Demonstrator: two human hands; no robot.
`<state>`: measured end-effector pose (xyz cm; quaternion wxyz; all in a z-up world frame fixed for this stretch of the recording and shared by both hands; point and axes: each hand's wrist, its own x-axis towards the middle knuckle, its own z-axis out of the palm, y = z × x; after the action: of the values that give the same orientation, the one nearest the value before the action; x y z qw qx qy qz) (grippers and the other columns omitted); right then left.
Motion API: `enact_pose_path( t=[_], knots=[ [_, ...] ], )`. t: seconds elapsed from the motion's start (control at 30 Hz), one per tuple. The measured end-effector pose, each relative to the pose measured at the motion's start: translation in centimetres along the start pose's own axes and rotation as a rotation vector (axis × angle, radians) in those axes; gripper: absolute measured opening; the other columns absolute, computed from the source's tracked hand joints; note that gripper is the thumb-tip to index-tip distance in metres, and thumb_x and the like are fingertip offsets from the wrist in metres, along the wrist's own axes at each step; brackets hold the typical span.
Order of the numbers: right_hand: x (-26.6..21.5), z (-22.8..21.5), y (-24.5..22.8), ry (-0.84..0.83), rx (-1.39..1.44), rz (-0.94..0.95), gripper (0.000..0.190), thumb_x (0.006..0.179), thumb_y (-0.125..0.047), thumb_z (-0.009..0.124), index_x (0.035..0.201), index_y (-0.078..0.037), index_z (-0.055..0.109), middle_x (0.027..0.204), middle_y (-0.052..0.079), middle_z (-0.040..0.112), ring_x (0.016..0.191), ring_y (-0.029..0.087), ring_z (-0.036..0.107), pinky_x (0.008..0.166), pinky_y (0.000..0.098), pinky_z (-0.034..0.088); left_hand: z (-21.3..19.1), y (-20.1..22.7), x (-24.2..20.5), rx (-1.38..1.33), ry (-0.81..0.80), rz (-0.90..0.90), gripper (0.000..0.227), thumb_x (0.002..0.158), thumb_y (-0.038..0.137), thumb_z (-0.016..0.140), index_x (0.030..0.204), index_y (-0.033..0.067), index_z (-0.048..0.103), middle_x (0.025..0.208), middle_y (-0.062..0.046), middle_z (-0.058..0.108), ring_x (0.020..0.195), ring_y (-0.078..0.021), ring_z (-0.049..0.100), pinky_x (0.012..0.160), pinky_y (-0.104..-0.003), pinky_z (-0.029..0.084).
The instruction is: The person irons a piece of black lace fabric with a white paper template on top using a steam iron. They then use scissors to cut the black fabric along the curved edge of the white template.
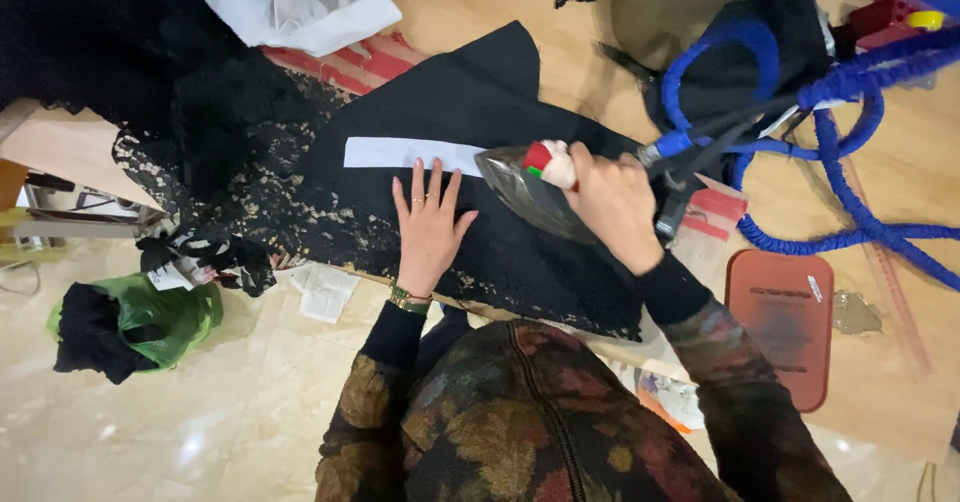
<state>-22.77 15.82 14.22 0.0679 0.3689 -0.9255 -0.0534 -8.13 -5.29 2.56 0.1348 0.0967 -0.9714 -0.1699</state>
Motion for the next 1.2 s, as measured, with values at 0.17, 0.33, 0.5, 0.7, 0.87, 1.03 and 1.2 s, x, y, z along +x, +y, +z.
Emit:
enact_pose_path(
  t=[0.17,0.33,0.5,0.7,0.87,1.03,1.2],
  knots=[
    [3.4,1.4,-2.3,0.046,-0.034,-0.009,0.031,0.081,-0.031,0.072,0.108,-0.019,0.064,0.067,0.003,0.072,0.063,0.024,0.073,0.077,0.0367,0.05,-0.4,-0.8,-0.5,0.029,0.04,-0.034,0.063,0.097,0.05,0.065,0.147,0.0131,0.056,0.159,-0.018,0.044,0.156,-0.0381,0.02,0.122,-0.065,0.005],
    [6.3,2.5,-5.1,0.067,-0.025,0.039,0.028,0.08,-0.03,0.07,0.105,-0.022,0.063,0.065,-0.001,0.071,0.062,0.022,0.073,0.075,0.0346,0.049,-0.9,-1.3,-0.9,0.032,0.017,-0.031,0.061,0.097,0.047,0.067,0.147,0.0147,0.057,0.162,-0.015,0.041,0.156,-0.0382,0.016,0.121,-0.066,0.005],
    [7.2,3.2,-6.0,0.113,0.064,0.051,0.029,0.077,-0.026,0.074,0.104,-0.02,0.064,0.063,0.001,0.07,0.06,0.025,0.073,0.073,0.0367,0.047,-1.1,-1.4,-1.0,0.039,-0.018,-0.041,0.059,0.098,0.047,0.066,0.146,0.0139,0.058,0.162,-0.016,0.042,0.156,-0.0398,0.017,0.12,-0.067,0.006],
    [7.2,3.9,-6.2,0.089,0.122,0.096,0.024,0.076,-0.018,0.077,0.098,-0.019,0.068,0.06,0.002,0.068,0.058,0.025,0.071,0.07,0.0367,0.046,-1.2,-0.8,-1.1,0.062,-0.028,-0.072,0.058,0.097,0.043,0.072,0.146,0.0135,0.06,0.161,-0.019,0.043,0.156,-0.0416,0.017,0.12,-0.067,0.004],
    [5.8,3.9,-4.7,0.028,0.149,0.132,0.024,0.075,-0.019,0.079,0.098,-0.02,0.071,0.063,0.001,0.07,0.061,0.026,0.072,0.071,0.0379,0.048,-1.0,0.2,-1.0,0.017,-0.041,-0.06,0.057,0.096,0.041,0.074,0.145,0.0134,0.061,0.162,-0.02,0.042,0.157,-0.0422,0.014,0.12,-0.067,0.001],
    [1.9,3.2,-1.5,-0.064,0.112,0.137,0.021,0.077,-0.025,0.078,0.097,-0.022,0.07,0.064,-0.001,0.071,0.064,0.025,0.074,0.073,0.0406,0.05,-0.9,1.4,-0.8,0.024,-0.029,0.007,0.062,0.094,0.042,0.074,0.146,0.0114,0.059,0.163,-0.022,0.038,0.156,-0.0448,0.013,0.119,-0.069,0.003],
    [-4.6,2.0,3.0,-0.129,0.119,0.183,0.032,0.084,-0.029,0.069,0.115,-0.019,0.07,0.07,0.006,0.074,0.072,0.029,0.076,0.078,0.0428,0.054,-1.0,3.6,-0.6,-0.062,-0.068,0.06,0.064,0.089,0.041,0.077,0.142,0.0103,0.06,0.162,-0.023,0.038,0.155,-0.0459,0.013,0.119,-0.071,0.003]
  ],
)
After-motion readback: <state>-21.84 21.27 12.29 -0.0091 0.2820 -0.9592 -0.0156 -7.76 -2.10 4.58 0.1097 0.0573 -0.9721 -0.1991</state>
